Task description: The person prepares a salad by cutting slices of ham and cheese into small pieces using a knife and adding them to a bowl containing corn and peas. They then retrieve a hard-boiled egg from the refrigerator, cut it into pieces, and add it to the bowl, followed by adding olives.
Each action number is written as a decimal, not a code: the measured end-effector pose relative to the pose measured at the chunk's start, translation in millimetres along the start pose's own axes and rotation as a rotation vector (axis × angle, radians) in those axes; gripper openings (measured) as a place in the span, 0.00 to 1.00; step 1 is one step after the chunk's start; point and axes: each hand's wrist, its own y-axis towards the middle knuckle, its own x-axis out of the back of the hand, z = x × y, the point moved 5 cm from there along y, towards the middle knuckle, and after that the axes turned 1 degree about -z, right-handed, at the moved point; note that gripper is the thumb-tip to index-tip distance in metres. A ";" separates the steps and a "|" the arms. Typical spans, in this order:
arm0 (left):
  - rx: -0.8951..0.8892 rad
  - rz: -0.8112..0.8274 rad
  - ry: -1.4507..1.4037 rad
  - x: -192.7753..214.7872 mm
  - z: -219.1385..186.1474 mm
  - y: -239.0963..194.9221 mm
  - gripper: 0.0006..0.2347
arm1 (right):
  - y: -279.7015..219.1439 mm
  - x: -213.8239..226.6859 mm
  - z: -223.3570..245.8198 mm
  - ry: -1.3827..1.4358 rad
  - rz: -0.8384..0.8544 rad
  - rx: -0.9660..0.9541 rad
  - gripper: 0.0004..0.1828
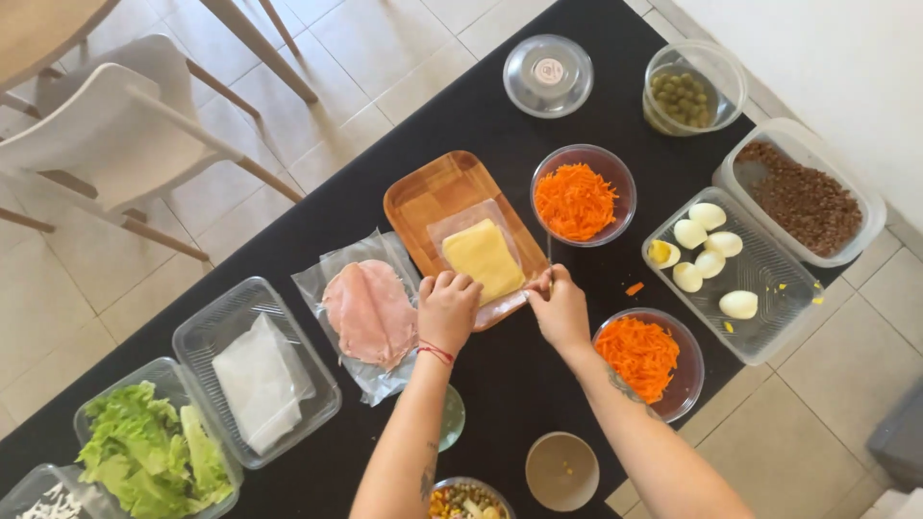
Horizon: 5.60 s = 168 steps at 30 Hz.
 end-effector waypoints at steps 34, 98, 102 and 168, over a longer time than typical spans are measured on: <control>-0.175 -0.223 0.072 41.1 -9.8 35.2 0.05 | 44.8 -53.6 19.5 -0.292 0.040 0.662 0.13; 0.403 0.226 -0.891 88.9 24.7 50.0 0.07 | 31.5 -30.1 18.3 0.245 0.304 0.249 0.22; 0.750 -0.012 -1.196 81.1 50.8 54.1 0.08 | 56.2 -35.8 20.2 0.634 0.213 0.074 0.24; 0.395 -0.239 -0.349 80.1 72.2 129.4 0.26 | 16.4 31.3 9.2 0.138 0.213 0.076 0.12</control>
